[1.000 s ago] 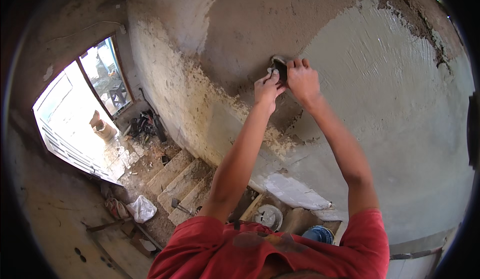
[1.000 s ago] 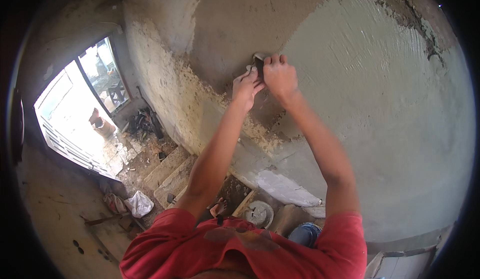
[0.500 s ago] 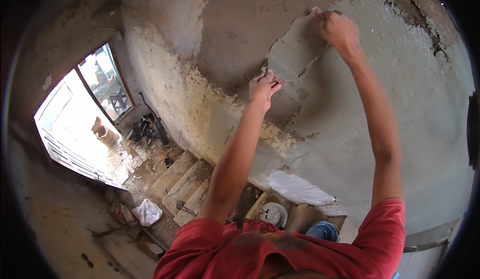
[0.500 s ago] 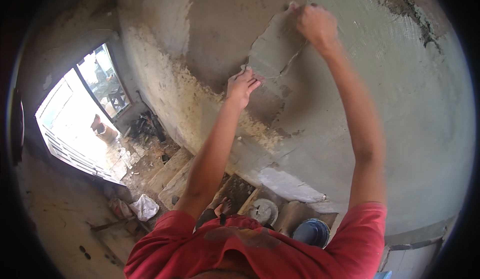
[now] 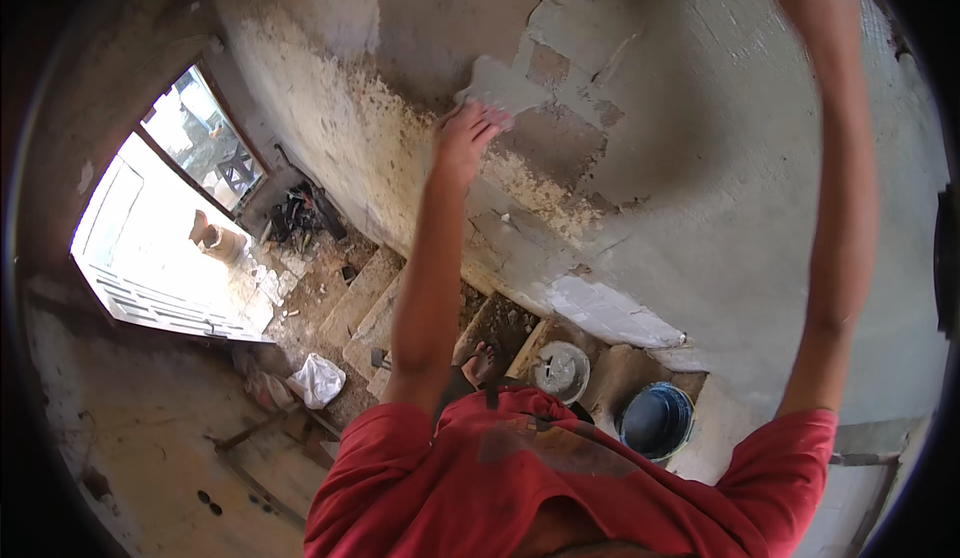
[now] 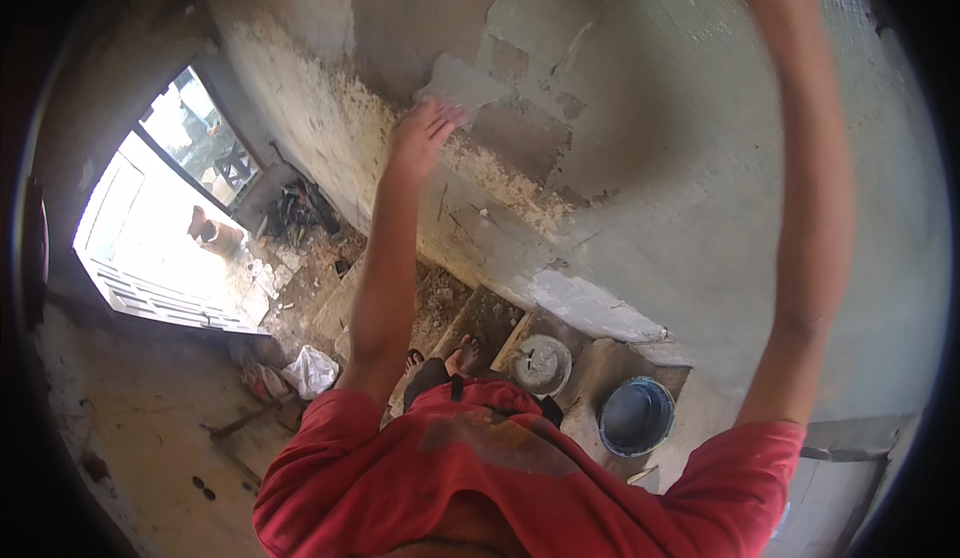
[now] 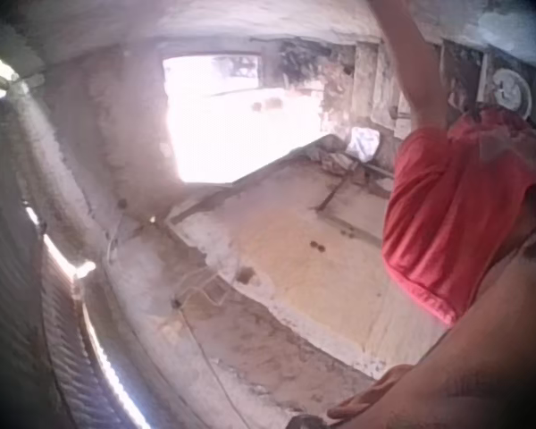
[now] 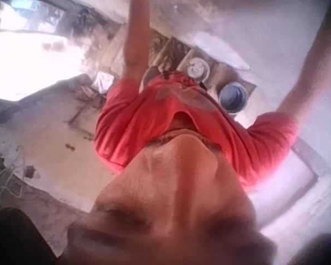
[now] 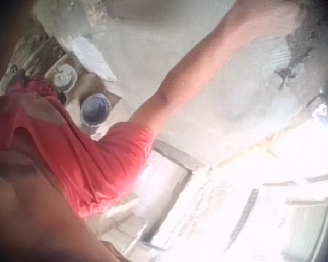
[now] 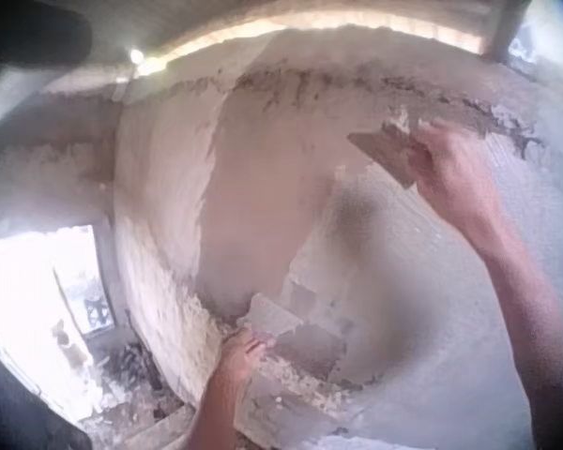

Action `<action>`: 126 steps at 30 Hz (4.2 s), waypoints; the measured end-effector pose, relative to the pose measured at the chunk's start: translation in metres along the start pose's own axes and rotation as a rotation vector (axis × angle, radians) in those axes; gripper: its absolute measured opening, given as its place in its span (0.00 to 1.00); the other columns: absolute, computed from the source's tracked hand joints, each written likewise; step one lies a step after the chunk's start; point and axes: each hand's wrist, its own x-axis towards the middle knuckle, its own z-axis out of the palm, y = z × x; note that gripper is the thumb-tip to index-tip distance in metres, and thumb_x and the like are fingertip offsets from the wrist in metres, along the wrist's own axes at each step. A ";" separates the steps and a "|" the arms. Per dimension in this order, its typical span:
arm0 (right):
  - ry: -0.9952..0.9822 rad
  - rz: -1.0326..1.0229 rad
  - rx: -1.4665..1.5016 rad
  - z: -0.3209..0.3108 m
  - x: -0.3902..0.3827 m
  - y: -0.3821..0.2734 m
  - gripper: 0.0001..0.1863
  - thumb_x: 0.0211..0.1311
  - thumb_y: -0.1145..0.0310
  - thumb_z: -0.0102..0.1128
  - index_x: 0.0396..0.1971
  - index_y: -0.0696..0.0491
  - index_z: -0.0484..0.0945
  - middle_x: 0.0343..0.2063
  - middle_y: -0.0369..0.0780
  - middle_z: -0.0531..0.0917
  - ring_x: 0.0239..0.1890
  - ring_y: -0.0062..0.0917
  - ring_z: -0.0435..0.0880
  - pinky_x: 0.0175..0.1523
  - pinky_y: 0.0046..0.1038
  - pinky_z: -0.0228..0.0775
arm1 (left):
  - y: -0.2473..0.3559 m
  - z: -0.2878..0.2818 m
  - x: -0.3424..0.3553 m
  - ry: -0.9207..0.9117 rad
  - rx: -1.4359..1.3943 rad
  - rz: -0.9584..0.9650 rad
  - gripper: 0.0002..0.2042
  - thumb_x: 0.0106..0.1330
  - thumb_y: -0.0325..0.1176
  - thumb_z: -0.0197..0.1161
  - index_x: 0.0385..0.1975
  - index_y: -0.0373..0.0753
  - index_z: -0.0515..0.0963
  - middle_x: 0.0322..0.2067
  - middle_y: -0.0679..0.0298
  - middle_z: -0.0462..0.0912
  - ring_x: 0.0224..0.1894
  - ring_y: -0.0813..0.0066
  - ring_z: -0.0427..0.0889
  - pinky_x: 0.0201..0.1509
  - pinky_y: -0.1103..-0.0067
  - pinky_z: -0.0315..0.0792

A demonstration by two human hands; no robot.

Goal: The person applies plaster to a wall using a trowel and a hawk, repeatedly scooping material from the hawk and smoothing it onto the surface. The person works on a stairwell wall, spreading and leveling the plaster in multiple passes.

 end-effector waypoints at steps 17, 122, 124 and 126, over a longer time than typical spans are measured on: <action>-0.772 -0.396 0.263 0.299 -0.428 -0.298 0.14 0.55 0.70 0.62 0.42 0.60 0.81 0.37 0.46 0.81 0.39 0.39 0.87 0.31 0.35 0.84 | -0.247 -0.249 0.068 0.257 0.022 -0.250 0.18 0.80 0.42 0.56 0.57 0.34 0.75 0.50 0.59 0.83 0.51 0.67 0.83 0.55 0.70 0.80; -0.493 0.022 -0.407 0.013 0.037 0.041 0.16 0.70 0.57 0.54 0.51 0.45 0.83 0.44 0.43 0.87 0.47 0.41 0.87 0.46 0.44 0.83 | -0.062 0.167 -0.073 0.098 -0.064 -0.030 0.14 0.79 0.31 0.56 0.49 0.22 0.75 0.40 0.52 0.82 0.42 0.63 0.86 0.54 0.66 0.85; -0.394 0.088 -0.433 -0.005 0.069 0.046 0.15 0.66 0.57 0.57 0.45 0.49 0.84 0.38 0.47 0.87 0.41 0.44 0.88 0.43 0.45 0.82 | -0.048 0.168 -0.077 0.093 -0.098 -0.007 0.14 0.79 0.31 0.55 0.48 0.22 0.76 0.41 0.52 0.82 0.42 0.64 0.86 0.56 0.65 0.85; -0.238 0.110 -0.352 -0.025 0.091 0.047 0.16 0.58 0.57 0.62 0.28 0.56 0.86 0.28 0.54 0.86 0.33 0.49 0.88 0.37 0.47 0.78 | -0.030 0.170 -0.082 0.083 -0.104 0.043 0.14 0.80 0.31 0.54 0.46 0.22 0.76 0.40 0.52 0.82 0.41 0.65 0.86 0.56 0.64 0.85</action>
